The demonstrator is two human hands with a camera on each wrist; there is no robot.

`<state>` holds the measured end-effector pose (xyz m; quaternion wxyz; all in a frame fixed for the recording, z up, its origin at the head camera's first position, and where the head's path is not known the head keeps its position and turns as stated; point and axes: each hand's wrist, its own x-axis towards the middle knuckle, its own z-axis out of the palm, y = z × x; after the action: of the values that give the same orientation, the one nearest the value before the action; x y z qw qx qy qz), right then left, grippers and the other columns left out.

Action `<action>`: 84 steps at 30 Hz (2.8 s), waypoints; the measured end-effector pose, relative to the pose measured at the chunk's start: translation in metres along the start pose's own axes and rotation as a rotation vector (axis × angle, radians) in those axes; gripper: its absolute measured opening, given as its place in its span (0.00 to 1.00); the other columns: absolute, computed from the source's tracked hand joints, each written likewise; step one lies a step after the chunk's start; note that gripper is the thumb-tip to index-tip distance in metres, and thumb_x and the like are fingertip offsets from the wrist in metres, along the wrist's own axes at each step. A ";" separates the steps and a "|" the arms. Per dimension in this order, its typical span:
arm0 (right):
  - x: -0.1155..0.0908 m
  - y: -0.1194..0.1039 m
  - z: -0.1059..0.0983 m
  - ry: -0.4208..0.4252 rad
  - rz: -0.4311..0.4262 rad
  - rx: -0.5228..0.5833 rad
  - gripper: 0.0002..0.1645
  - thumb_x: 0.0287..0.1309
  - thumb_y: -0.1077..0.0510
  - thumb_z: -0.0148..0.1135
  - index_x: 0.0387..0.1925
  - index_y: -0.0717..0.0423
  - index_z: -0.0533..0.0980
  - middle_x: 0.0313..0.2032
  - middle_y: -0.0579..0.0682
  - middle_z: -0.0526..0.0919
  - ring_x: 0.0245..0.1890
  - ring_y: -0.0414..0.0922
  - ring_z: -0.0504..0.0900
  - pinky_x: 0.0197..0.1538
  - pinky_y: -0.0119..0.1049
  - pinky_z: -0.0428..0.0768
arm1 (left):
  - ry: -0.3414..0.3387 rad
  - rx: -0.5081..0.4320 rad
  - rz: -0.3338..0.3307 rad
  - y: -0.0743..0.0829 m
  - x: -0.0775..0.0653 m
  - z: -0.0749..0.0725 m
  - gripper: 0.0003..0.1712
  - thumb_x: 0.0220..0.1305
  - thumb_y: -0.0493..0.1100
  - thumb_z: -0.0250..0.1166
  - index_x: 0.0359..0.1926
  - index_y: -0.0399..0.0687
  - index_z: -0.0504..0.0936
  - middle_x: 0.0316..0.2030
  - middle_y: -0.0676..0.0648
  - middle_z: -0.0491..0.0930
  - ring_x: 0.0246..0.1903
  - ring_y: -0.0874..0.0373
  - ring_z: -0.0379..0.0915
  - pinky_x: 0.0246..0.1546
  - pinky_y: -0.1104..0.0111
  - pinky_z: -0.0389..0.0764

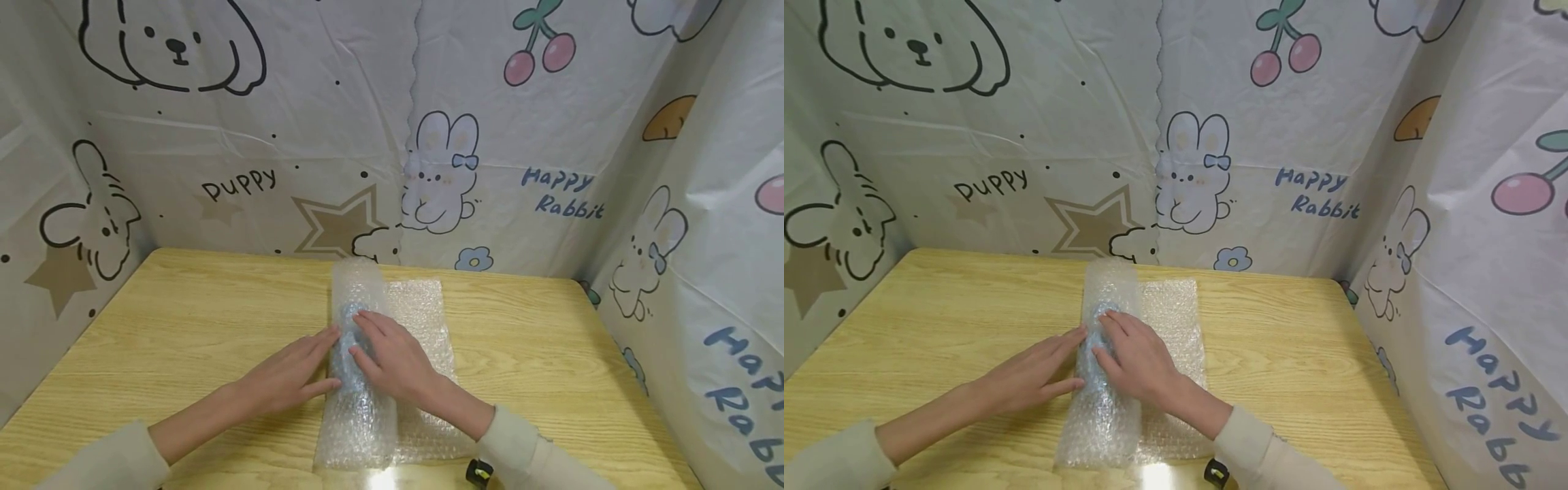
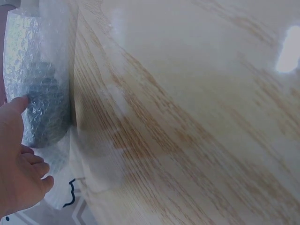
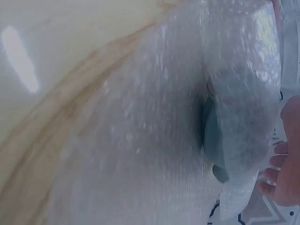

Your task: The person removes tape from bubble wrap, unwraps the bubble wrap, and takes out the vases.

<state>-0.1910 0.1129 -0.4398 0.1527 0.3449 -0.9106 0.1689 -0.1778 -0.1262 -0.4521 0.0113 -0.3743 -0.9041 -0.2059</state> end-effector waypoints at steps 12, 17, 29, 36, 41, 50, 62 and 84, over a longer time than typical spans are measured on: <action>-0.025 0.034 -0.010 -0.034 0.128 0.011 0.30 0.75 0.45 0.49 0.70 0.57 0.67 0.69 0.56 0.69 0.69 0.53 0.66 0.69 0.48 0.65 | -0.001 -0.012 -0.011 0.001 0.000 -0.001 0.48 0.73 0.62 0.56 0.75 0.29 0.54 0.73 0.32 0.55 0.69 0.37 0.57 0.67 0.44 0.61; -0.039 0.047 -0.012 -0.072 0.173 0.016 0.31 0.76 0.45 0.47 0.71 0.57 0.66 0.71 0.56 0.66 0.70 0.56 0.63 0.71 0.49 0.61 | -0.002 -0.009 -0.012 0.001 0.001 0.000 0.48 0.73 0.63 0.55 0.75 0.29 0.53 0.73 0.32 0.55 0.69 0.37 0.57 0.67 0.45 0.60; -0.068 0.060 -0.003 -0.217 0.121 -0.043 0.36 0.75 0.42 0.47 0.75 0.57 0.61 0.74 0.59 0.59 0.73 0.62 0.56 0.73 0.53 0.56 | 0.007 0.005 -0.005 0.002 0.002 0.000 0.49 0.72 0.63 0.56 0.75 0.30 0.53 0.73 0.32 0.54 0.69 0.37 0.57 0.67 0.45 0.60; -0.076 0.063 0.003 -0.283 0.097 -0.058 0.39 0.74 0.38 0.46 0.77 0.53 0.57 0.75 0.60 0.56 0.73 0.63 0.54 0.72 0.55 0.55 | 0.008 0.014 0.003 0.003 0.002 -0.001 0.48 0.73 0.62 0.56 0.74 0.29 0.54 0.73 0.32 0.55 0.70 0.38 0.56 0.68 0.46 0.60; -0.080 0.061 0.005 -0.342 0.108 -0.067 0.39 0.74 0.35 0.42 0.77 0.49 0.56 0.76 0.58 0.54 0.73 0.64 0.52 0.72 0.60 0.53 | 0.011 0.028 0.009 0.003 0.003 -0.001 0.48 0.72 0.62 0.56 0.75 0.29 0.54 0.73 0.32 0.55 0.70 0.37 0.55 0.69 0.45 0.58; -0.085 0.062 0.011 -0.364 0.116 -0.083 0.39 0.75 0.34 0.38 0.78 0.46 0.56 0.76 0.56 0.52 0.75 0.63 0.47 0.72 0.62 0.51 | -0.004 0.039 -0.002 0.005 0.005 -0.001 0.48 0.72 0.62 0.56 0.75 0.30 0.53 0.73 0.33 0.55 0.71 0.37 0.52 0.70 0.45 0.54; -0.088 0.061 0.015 -0.373 0.123 -0.094 0.39 0.75 0.33 0.36 0.79 0.46 0.53 0.77 0.56 0.49 0.75 0.62 0.44 0.72 0.63 0.48 | -0.009 0.059 0.001 0.007 0.008 -0.001 0.48 0.72 0.62 0.56 0.75 0.31 0.54 0.73 0.33 0.55 0.71 0.37 0.53 0.70 0.45 0.55; -0.087 0.059 0.013 -0.385 0.137 -0.089 0.39 0.75 0.34 0.38 0.78 0.47 0.55 0.77 0.55 0.50 0.75 0.63 0.45 0.72 0.62 0.49 | 0.022 0.057 0.039 0.011 0.015 -0.003 0.47 0.72 0.62 0.57 0.75 0.32 0.55 0.73 0.32 0.56 0.70 0.37 0.57 0.68 0.45 0.59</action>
<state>-0.1712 0.1994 -0.4978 -0.0209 0.3011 -0.9508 0.0694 -0.1817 -0.1105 -0.4431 0.0359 -0.3893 -0.9018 -0.1841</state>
